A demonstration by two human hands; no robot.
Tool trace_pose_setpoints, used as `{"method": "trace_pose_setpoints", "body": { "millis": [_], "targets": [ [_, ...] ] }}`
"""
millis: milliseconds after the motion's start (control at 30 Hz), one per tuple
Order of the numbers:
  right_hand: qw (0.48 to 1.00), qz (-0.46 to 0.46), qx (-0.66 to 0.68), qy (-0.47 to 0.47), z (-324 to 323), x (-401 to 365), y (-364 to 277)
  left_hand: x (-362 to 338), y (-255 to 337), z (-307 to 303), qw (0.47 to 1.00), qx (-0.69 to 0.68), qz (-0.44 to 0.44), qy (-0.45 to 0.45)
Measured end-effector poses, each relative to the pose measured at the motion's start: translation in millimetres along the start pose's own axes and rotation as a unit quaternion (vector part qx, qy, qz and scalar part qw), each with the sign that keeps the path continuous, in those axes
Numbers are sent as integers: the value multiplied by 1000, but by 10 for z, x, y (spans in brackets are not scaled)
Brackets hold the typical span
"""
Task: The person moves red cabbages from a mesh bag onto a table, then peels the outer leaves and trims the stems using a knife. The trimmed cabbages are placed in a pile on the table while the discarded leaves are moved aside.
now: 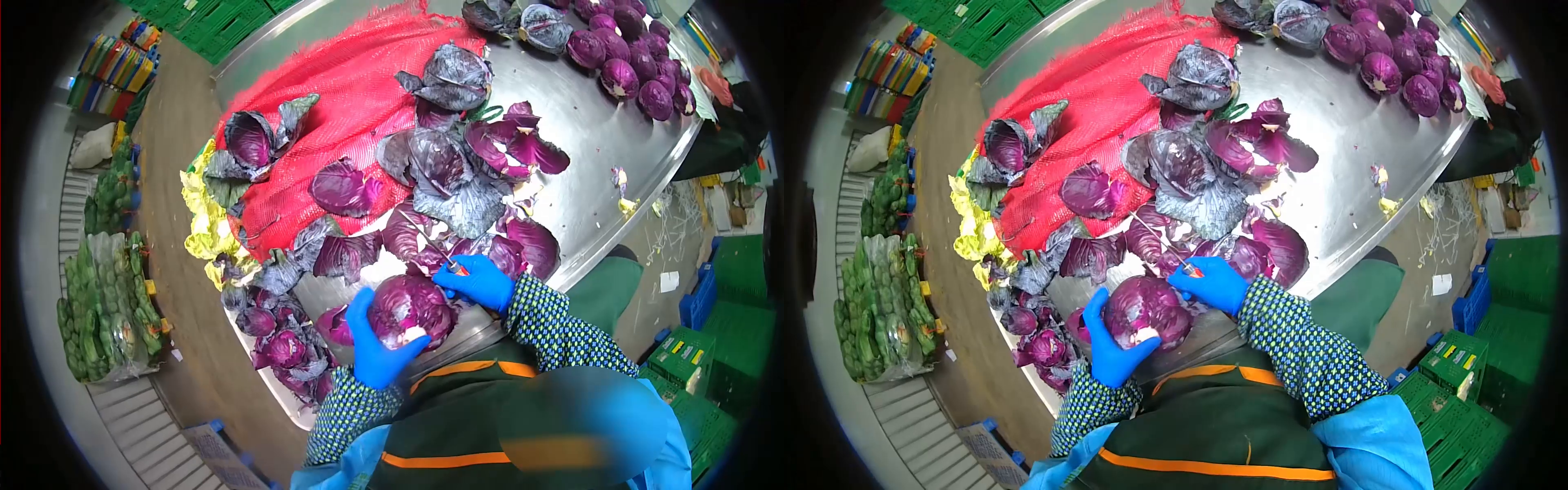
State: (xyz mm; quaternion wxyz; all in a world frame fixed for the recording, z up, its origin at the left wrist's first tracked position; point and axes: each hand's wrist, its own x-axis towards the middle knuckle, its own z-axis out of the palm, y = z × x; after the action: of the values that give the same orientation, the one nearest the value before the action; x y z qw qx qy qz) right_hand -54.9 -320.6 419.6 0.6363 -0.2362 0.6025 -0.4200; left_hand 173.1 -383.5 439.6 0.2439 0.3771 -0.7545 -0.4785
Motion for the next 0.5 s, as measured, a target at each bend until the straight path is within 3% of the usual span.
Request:
{"method": "trace_pose_setpoints", "body": {
  "millis": [67, 133, 200, 267, 333, 367, 400, 433, 467, 500],
  "targets": [
    [999, -36, 38, 8, -6, 26, -213, 175, 137, -41, 990, 117, 20, -73],
    [973, -71, 158, 154, -174, 41, -640, 194, 143, -69, 988, 117, 62, -81],
    [979, -89, 112, 142, -235, 27, -491, 192, 150, -42, 985, 158, 34, -64],
    [976, -196, -51, 84, 16, -66, 100, 259, 224, -47, 982, 175, 67, -23],
    [994, -34, -92, 51, 192, -332, 47, 285, 68, -129, 980, 187, -62, 12],
    [997, -57, 12, 60, 232, -305, 172, 305, -163, -150, 987, 58, -138, 52],
    [997, -55, 12, 54, 222, -277, 194, 345, -350, -166, 972, -70, -207, 91],
    [993, 12, 63, 103, 192, -243, 197, 401, -179, -215, 904, -214, -355, 108],
    [978, 79, 118, 154, 175, -219, 220, 372, -319, -239, 905, -209, -354, 108],
    [979, 43, 106, 170, 171, -182, 317, 337, -585, -245, 863, -314, -382, 109]
  ]
}}
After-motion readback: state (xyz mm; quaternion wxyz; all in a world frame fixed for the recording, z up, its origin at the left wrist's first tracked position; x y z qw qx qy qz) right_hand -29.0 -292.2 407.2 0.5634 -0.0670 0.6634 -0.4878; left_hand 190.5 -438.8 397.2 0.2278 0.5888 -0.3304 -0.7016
